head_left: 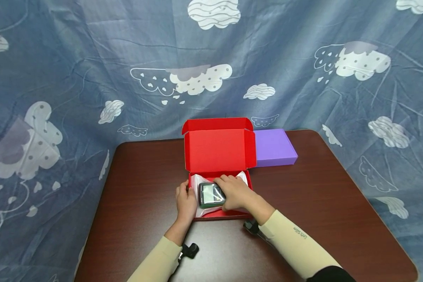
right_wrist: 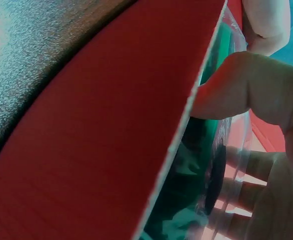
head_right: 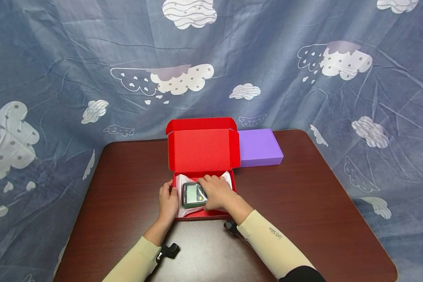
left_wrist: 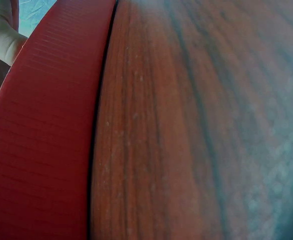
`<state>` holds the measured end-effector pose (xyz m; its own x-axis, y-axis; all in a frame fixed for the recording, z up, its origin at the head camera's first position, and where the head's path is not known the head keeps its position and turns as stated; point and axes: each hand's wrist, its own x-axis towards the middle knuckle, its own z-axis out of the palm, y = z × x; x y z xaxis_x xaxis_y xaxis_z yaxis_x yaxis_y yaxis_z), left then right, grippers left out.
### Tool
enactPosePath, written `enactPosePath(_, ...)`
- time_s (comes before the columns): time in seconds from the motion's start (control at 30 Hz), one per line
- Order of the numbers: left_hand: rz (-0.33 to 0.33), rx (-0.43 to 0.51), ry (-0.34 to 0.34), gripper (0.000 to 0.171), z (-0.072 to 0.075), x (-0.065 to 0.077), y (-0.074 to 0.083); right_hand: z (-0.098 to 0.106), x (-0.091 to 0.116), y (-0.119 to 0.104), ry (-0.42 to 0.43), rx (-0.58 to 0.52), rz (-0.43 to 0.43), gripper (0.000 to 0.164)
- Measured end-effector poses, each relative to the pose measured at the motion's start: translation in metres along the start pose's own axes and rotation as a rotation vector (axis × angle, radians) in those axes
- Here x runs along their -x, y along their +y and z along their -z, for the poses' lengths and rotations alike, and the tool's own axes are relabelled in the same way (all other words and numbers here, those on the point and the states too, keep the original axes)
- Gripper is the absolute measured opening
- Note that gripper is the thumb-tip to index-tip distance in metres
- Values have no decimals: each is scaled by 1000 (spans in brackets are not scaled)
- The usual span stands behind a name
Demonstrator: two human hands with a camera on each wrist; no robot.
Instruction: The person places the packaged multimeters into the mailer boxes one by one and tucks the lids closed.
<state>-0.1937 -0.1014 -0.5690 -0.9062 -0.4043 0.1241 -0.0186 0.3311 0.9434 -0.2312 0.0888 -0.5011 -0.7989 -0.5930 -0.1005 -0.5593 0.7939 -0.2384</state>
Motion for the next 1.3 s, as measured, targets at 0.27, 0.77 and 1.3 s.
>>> enactPosePath(0.27,4,2,-6,33,0,0,1,-3,-1,2,-9,-1,-9,99)
enactPosePath(0.77,1,5,0,34,0,0,1,-16,-3,8,-9,-35,-14,95)
enactPosePath(1.3,-18,-16,1,32,-2,0,-2,-20,-6,15,-22,-85,25,93)
